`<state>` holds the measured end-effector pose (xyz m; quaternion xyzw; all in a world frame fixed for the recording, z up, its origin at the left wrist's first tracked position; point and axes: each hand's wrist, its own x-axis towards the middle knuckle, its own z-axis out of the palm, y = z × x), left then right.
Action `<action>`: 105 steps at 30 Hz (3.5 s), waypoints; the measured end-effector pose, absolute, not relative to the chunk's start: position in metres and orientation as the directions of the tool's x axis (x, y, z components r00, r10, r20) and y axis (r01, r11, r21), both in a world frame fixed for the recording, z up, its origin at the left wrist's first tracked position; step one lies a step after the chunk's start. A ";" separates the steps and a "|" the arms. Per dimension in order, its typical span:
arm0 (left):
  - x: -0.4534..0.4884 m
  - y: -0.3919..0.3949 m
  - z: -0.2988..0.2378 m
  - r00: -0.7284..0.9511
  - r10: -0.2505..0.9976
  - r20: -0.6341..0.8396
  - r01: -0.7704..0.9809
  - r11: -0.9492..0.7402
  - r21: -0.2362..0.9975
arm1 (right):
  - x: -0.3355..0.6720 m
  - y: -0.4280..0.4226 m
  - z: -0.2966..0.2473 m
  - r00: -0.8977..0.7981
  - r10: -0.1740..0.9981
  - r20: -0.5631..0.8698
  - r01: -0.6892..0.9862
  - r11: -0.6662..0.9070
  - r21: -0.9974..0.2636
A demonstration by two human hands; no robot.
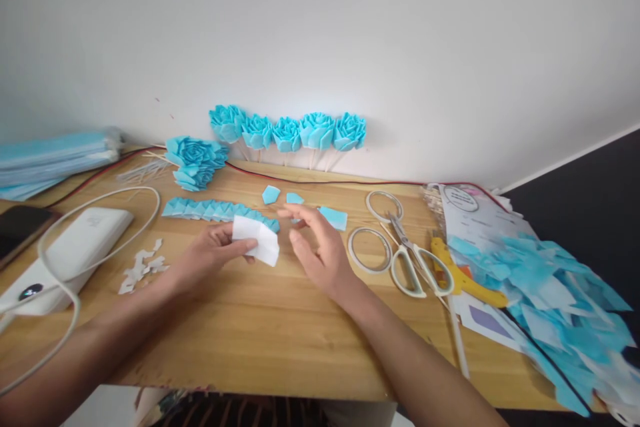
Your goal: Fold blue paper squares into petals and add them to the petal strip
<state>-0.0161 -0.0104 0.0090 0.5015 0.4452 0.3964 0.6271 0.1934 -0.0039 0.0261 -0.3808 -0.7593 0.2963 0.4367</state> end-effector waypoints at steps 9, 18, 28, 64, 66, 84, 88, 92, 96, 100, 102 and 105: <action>-0.016 -0.008 0.014 0.167 0.970 -0.177 -0.450 0.235 0.862 | 0.191 -0.003 0.021 -0.364 0.752 0.549 0.473 0.657 -0.587; -0.014 -0.014 0.006 0.254 0.956 -0.144 -0.316 0.223 0.922 | 0.189 0.004 0.017 -0.528 0.602 0.600 0.436 0.798 -0.416; -0.017 -0.012 0.010 0.284 0.952 -0.116 -0.178 0.172 0.969 | 0.186 0.001 0.017 -0.401 0.764 0.505 0.385 0.641 -0.664; -0.016 -0.013 0.004 0.148 0.980 0.130 0.191 -0.157 0.969 | 0.185 0.000 0.023 -0.363 0.928 0.087 0.323 0.213 -0.922; -0.016 -0.012 0.006 0.127 0.980 0.155 0.176 -0.176 0.968 | 0.186 0.001 0.022 -0.381 0.921 0.085 0.344 0.226 -0.911; -0.024 -0.008 0.014 0.200 0.976 0.087 0.258 -0.138 0.956 | 0.188 -0.001 0.018 -0.518 0.855 -0.032 0.410 0.215 -0.886; -0.031 -0.014 0.015 0.369 0.929 0.008 0.522 -0.214 0.825 | 0.187 -0.006 0.023 -0.623 0.779 -0.074 0.472 0.299 -0.829; -0.038 -0.029 0.013 0.398 0.913 -0.085 0.741 -0.265 0.617 | 0.193 -0.004 0.035 -0.724 0.683 -0.101 0.496 0.413 -0.764; -0.046 -0.042 0.011 0.413 0.910 -0.047 0.815 -0.346 0.464 | 0.219 0.005 0.064 -0.677 0.731 -0.081 0.585 0.468 -0.662; -0.053 -0.044 0.008 0.407 0.905 0.128 0.832 -0.424 0.358 | 0.258 0.001 0.092 -0.455 0.888 0.069 0.730 0.416 -0.542; -0.055 -0.042 0.008 0.436 0.862 0.257 0.810 -0.500 0.305 | 0.276 -0.007 0.094 -0.425 0.905 0.038 0.821 0.402 -0.406; -0.054 -0.041 0.013 0.445 0.795 0.412 0.782 -0.569 0.254 | 0.300 -0.021 0.079 -0.408 0.910 -0.068 0.905 0.394 -0.164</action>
